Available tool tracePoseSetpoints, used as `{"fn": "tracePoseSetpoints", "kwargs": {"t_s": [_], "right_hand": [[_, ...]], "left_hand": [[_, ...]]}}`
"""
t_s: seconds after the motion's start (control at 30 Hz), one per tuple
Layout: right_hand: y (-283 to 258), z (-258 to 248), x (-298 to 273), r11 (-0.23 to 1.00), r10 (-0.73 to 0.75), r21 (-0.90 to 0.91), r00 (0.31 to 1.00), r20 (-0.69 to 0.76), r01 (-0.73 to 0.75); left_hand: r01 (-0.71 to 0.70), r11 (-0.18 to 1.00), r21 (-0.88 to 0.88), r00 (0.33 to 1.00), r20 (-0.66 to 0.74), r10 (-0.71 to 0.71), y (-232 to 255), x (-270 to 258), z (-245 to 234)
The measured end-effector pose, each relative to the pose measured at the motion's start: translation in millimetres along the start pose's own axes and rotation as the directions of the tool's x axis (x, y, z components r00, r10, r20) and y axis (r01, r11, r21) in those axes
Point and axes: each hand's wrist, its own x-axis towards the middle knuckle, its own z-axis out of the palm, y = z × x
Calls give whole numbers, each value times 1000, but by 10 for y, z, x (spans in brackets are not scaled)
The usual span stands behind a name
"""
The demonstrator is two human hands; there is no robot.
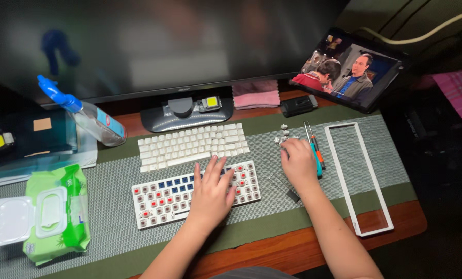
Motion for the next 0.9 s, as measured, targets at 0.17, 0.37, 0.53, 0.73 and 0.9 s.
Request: {"fn": "tracePoseSetpoints", "kwargs": {"t_s": [0.17, 0.37, 0.53, 0.73, 0.9], "right_hand": [[69, 108, 51, 999, -39, 0, 999, 20, 39], [41, 157, 99, 990, -134, -45, 991, -22, 133], [-53, 143, 7, 971, 24, 237, 1000, -17, -20], [-427, 117, -295, -197, 154, 772, 759, 633, -604], [-908, 65, -430, -446, -119, 520, 625, 772, -728]], "left_hand": [[4, 1000, 11, 1000, 17, -5, -1, 13, 34], [6, 1000, 22, 1000, 0, -6, -25, -31, -12], [12, 1000, -17, 1000, -17, -12, -2, -70, -122], [-15, 965, -263, 996, -93, -10, 70, -107, -315], [-86, 865, -494, 985, -170, 1, 106, -193, -525]]}}
